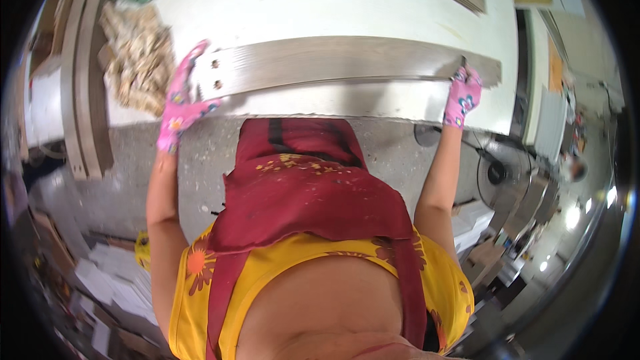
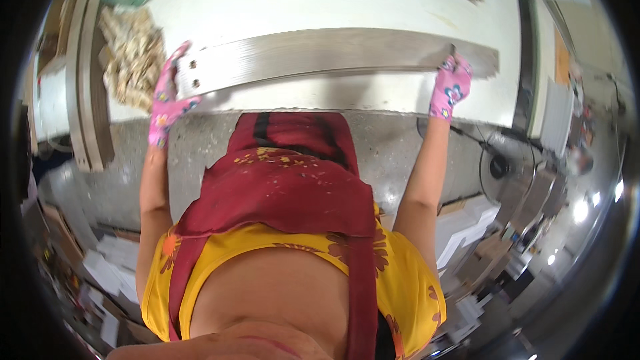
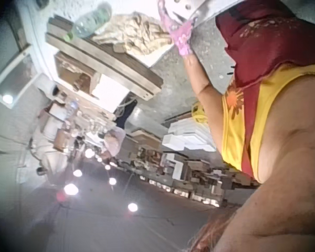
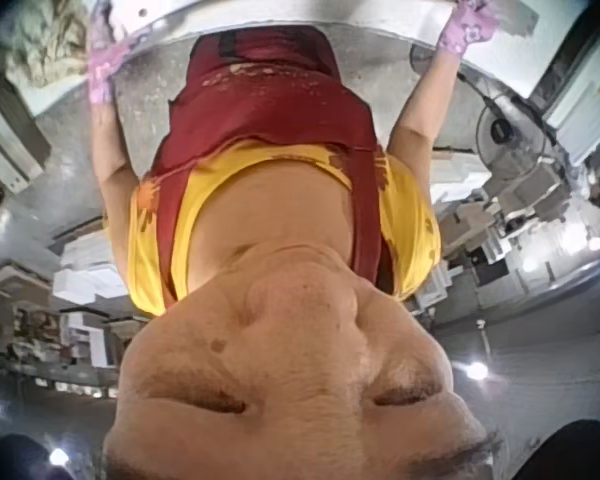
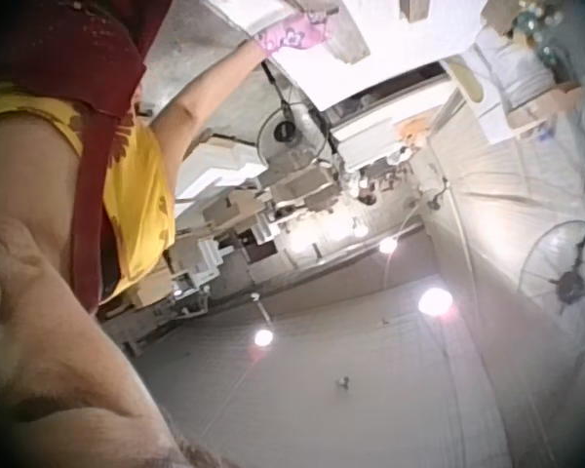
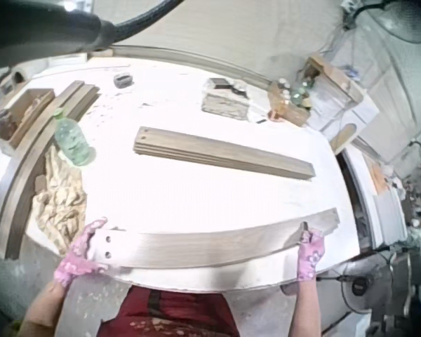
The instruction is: The person cleans the edges of long wooden panels using a hand scraper on a white workbench, picking each panel from a stack and placing it back after scraping.
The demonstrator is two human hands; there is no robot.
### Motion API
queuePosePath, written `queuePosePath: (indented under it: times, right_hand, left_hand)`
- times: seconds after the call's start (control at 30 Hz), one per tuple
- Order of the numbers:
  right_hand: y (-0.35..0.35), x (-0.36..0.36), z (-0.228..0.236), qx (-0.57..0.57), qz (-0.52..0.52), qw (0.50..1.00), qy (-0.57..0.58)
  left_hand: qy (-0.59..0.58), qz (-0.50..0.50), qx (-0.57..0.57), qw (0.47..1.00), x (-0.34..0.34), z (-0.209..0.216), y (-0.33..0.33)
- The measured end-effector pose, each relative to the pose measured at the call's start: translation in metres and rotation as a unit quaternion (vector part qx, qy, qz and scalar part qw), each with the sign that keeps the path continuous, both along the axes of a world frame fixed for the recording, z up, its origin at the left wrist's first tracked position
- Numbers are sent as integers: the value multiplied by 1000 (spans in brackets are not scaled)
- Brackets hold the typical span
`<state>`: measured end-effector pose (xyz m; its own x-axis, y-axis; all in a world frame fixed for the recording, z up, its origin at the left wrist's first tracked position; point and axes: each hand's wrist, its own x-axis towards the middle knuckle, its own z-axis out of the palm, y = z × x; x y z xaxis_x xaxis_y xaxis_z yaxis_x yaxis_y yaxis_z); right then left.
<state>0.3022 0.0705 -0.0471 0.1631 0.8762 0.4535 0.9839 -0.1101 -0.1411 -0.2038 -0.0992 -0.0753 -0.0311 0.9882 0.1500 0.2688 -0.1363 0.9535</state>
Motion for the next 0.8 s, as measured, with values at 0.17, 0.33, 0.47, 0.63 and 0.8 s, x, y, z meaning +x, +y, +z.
queuePosePath:
  times: [0.17,0.33,0.47,0.63,0.8]
  right_hand:
    - [-29,-103,-20,-66,334,940,10]
    - [-51,-165,-3,-110,408,905,51]
    - [38,10,-3,-301,87,943,109]
    - [102,263,-6,4,-115,993,-36]
    - [78,243,-8,109,-158,914,357]
  left_hand:
    - [210,-4,21,977,41,79,20]
    - [341,-151,40,927,92,74,52]
    - [434,-134,72,888,102,70,53]
    - [445,-179,27,877,107,68,69]
    - [409,-249,60,876,158,71,106]
